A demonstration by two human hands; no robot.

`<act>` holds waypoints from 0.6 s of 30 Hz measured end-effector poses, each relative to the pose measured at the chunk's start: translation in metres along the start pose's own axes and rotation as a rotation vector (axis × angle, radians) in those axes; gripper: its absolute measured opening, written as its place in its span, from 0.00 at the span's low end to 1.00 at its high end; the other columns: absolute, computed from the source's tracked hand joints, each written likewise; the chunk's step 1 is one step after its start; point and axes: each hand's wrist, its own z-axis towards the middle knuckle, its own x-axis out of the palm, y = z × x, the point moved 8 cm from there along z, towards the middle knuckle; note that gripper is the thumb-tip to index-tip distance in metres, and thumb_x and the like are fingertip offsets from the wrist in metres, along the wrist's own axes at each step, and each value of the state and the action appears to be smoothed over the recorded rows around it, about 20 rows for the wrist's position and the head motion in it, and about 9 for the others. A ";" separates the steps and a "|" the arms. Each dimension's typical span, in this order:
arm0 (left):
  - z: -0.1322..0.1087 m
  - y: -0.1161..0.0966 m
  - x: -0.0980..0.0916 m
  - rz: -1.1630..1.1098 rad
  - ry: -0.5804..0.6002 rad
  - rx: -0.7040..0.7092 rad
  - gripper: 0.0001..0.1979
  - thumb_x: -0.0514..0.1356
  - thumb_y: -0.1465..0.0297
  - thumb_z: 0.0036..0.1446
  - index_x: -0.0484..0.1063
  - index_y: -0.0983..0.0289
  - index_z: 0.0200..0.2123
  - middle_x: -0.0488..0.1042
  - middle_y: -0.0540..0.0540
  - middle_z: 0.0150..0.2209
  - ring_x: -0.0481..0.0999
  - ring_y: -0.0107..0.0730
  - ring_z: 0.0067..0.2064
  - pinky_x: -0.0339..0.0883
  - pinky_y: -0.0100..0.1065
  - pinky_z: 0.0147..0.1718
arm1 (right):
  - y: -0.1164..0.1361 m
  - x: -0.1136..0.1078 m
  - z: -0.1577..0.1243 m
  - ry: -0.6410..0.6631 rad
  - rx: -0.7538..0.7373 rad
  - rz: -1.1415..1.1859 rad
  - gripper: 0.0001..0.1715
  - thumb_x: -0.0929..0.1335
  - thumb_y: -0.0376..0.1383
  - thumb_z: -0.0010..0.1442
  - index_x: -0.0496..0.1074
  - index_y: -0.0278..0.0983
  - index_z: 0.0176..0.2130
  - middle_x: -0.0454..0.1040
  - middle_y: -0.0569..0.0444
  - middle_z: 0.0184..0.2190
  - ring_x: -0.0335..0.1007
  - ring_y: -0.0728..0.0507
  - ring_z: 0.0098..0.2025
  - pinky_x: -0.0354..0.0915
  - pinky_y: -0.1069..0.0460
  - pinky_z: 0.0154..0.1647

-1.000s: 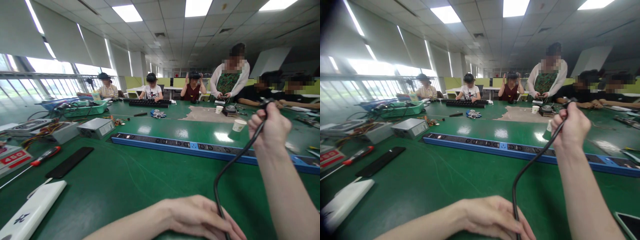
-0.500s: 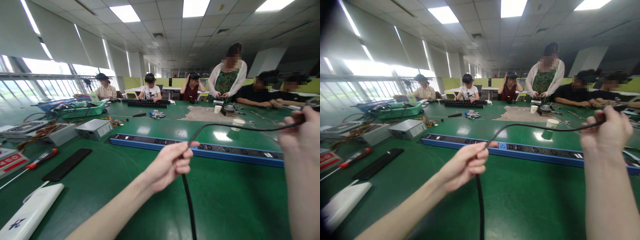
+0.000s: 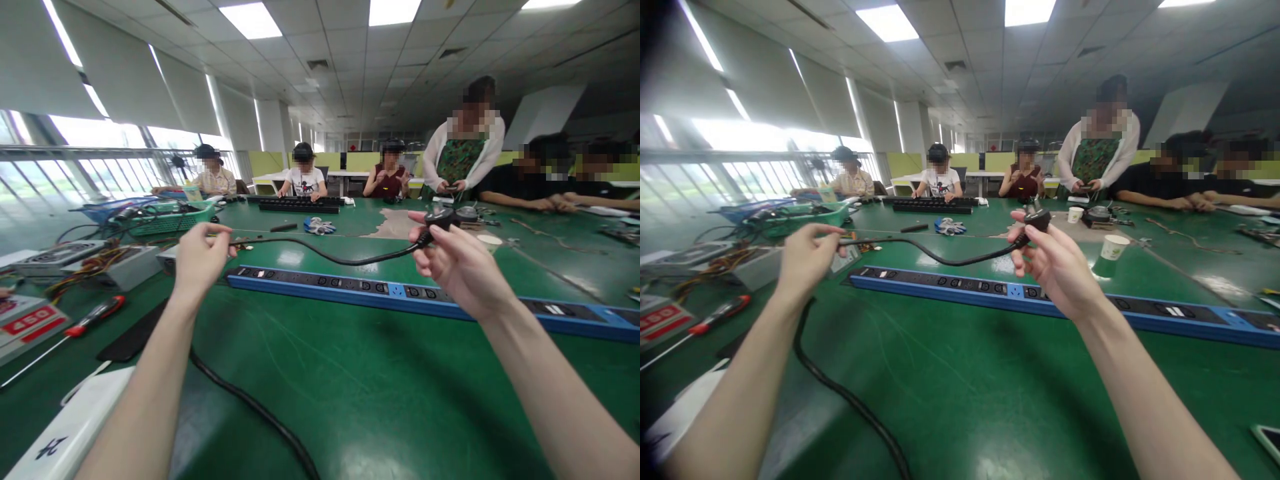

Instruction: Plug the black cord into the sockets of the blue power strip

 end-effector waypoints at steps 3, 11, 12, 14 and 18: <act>-0.021 0.021 0.057 0.057 0.674 -0.051 0.19 0.60 0.58 0.60 0.78 0.65 0.46 0.79 0.50 0.26 0.74 0.31 0.23 0.66 0.30 0.24 | -0.010 0.000 0.005 -0.038 0.010 -0.042 0.22 0.73 0.49 0.63 0.76 0.41 0.52 0.76 0.52 0.39 0.67 0.52 0.27 0.61 0.56 0.20; -0.039 0.034 0.096 0.094 0.946 0.028 0.20 0.66 0.56 0.51 0.80 0.62 0.43 0.83 0.53 0.34 0.82 0.38 0.37 0.70 0.30 0.34 | -0.068 -0.007 0.018 -0.012 0.109 -0.214 0.38 0.74 0.53 0.61 0.71 0.42 0.65 0.76 0.55 0.32 0.60 0.53 0.22 0.52 0.58 0.18; -0.026 0.044 0.094 0.145 0.809 0.027 0.18 0.63 0.56 0.54 0.80 0.61 0.42 0.83 0.53 0.34 0.82 0.38 0.37 0.70 0.31 0.35 | -0.078 -0.001 0.022 0.007 0.125 -0.262 0.38 0.73 0.53 0.61 0.72 0.41 0.65 0.75 0.56 0.31 0.60 0.53 0.22 0.52 0.58 0.19; -0.006 0.070 0.088 0.282 0.518 -0.006 0.16 0.60 0.56 0.58 0.80 0.59 0.41 0.83 0.54 0.34 0.82 0.38 0.38 0.69 0.32 0.37 | -0.097 0.016 0.033 0.070 0.144 -0.366 0.35 0.71 0.51 0.63 0.74 0.38 0.63 0.74 0.57 0.29 0.60 0.53 0.24 0.53 0.58 0.22; -0.008 0.122 0.100 0.312 0.317 -0.158 0.15 0.57 0.59 0.61 0.78 0.58 0.46 0.82 0.53 0.32 0.81 0.38 0.38 0.67 0.32 0.39 | -0.123 0.072 0.073 0.199 0.094 -0.599 0.28 0.65 0.47 0.66 0.80 0.35 0.56 0.76 0.54 0.29 0.67 0.50 0.30 0.60 0.56 0.30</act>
